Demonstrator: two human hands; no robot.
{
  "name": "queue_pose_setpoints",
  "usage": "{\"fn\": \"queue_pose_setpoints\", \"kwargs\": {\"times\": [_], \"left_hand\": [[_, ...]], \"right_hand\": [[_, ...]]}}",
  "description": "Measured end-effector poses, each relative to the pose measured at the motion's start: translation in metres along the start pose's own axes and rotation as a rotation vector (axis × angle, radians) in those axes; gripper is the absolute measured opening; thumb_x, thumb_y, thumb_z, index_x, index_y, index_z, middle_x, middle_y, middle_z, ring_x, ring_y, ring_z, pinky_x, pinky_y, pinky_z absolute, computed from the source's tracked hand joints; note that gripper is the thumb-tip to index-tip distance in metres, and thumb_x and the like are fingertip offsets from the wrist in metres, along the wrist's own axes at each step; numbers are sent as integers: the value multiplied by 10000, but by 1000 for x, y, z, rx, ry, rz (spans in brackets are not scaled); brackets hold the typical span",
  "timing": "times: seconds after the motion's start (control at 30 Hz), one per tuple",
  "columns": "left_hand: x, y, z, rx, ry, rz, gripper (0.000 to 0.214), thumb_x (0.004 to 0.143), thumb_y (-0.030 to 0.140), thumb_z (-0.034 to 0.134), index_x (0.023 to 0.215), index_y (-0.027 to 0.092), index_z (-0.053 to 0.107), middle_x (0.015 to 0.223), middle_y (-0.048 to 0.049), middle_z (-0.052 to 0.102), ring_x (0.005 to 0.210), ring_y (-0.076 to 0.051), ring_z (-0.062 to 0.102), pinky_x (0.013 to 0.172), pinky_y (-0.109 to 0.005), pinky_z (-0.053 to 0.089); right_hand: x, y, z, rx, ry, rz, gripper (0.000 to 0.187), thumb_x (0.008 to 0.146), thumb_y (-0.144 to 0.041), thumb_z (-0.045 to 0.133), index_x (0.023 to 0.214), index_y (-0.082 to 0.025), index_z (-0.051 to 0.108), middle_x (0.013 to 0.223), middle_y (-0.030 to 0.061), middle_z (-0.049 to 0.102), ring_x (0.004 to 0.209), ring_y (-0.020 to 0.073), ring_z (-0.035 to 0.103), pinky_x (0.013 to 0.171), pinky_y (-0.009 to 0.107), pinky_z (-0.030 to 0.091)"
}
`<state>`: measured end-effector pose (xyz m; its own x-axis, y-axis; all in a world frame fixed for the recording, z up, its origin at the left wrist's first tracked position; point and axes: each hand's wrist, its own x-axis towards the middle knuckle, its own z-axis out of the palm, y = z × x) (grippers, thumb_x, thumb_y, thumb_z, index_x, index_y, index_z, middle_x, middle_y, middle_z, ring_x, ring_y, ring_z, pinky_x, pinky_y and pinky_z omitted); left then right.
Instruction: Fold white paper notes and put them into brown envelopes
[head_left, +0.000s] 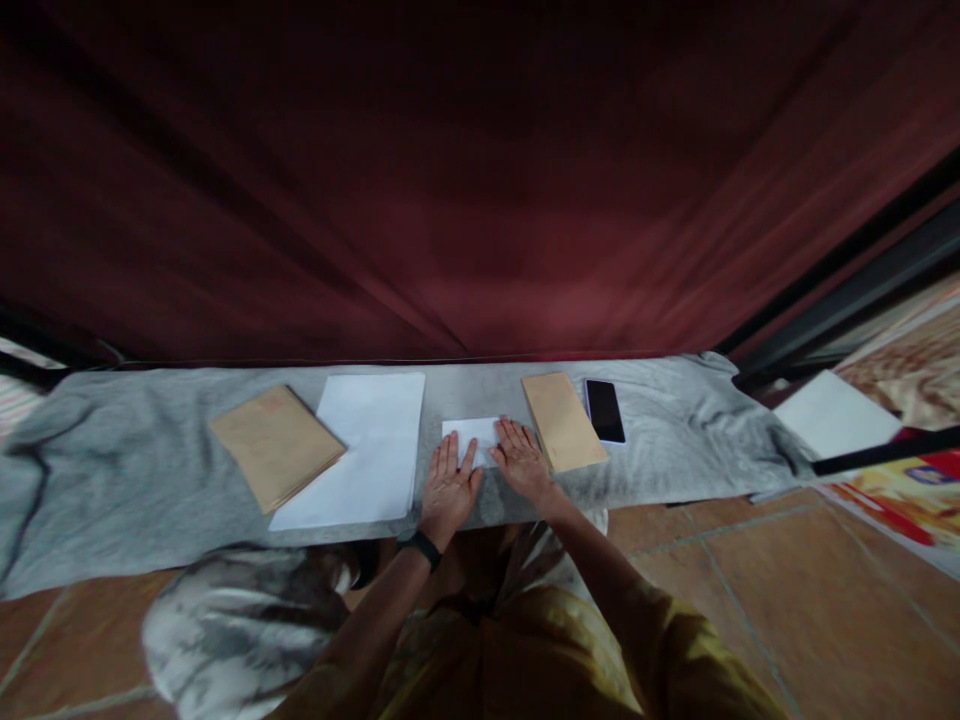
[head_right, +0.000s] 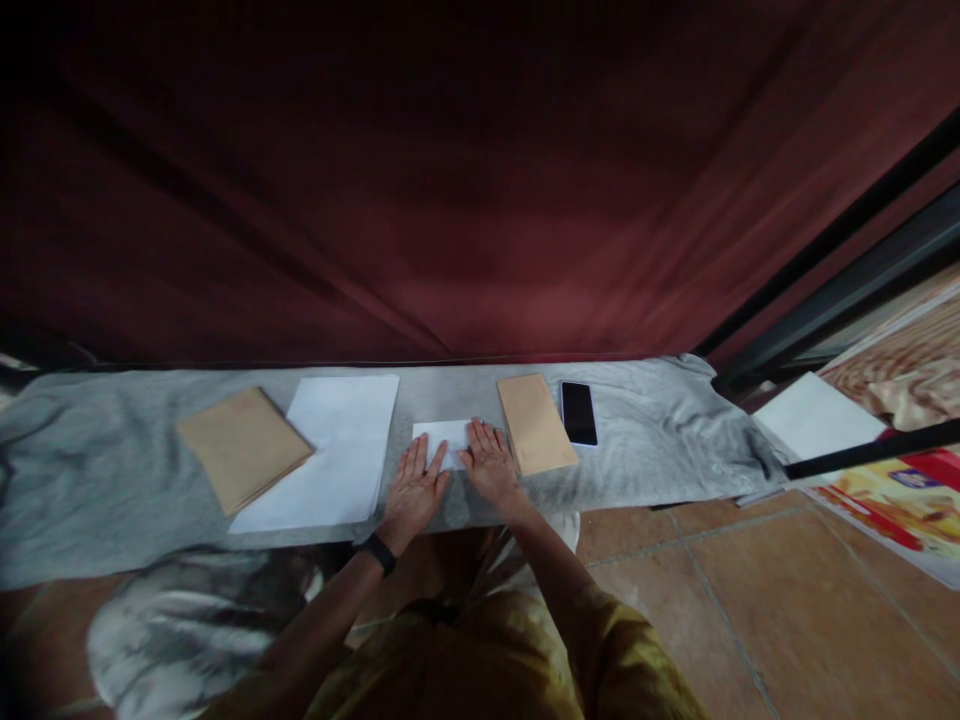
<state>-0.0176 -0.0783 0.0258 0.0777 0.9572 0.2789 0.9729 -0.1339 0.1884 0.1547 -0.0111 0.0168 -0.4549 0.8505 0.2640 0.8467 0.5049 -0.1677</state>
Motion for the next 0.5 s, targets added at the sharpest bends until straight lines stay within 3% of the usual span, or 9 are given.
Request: {"fn": "queue_pose_setpoints", "kwargs": {"times": [0.27, 0.4, 0.5], "left_hand": [[2, 4, -1, 23, -15, -16, 551, 994, 333, 444, 1522, 181, 399, 1640, -163, 257, 1520, -328, 239, 1212, -584, 258], [15, 14, 4, -6, -54, 36, 553, 1012, 285, 345, 1519, 65, 361, 1622, -162, 312, 1530, -256, 226, 1253, -497, 217], [32, 21, 8, -41, -91, 47, 565, 1022, 305, 296, 1530, 59, 335, 1617, -145, 334, 1527, -228, 237, 1258, -457, 216]], "right_hand": [[1, -1, 3, -7, 30, 17, 568, 1060, -386, 344, 1536, -75, 361, 1578, 158, 398, 1476, 270, 342, 1203, 465, 270], [0, -1, 4, 5, 40, 11, 572, 1053, -366, 340, 1550, -83, 339, 1577, 164, 399, 1480, 274, 330, 1200, 487, 269], [0, 0, 4, -4, 17, -3, 562, 1042, -299, 319, 1569, -100, 309, 1586, 153, 387, 1482, 264, 326, 1209, 492, 251]]}}
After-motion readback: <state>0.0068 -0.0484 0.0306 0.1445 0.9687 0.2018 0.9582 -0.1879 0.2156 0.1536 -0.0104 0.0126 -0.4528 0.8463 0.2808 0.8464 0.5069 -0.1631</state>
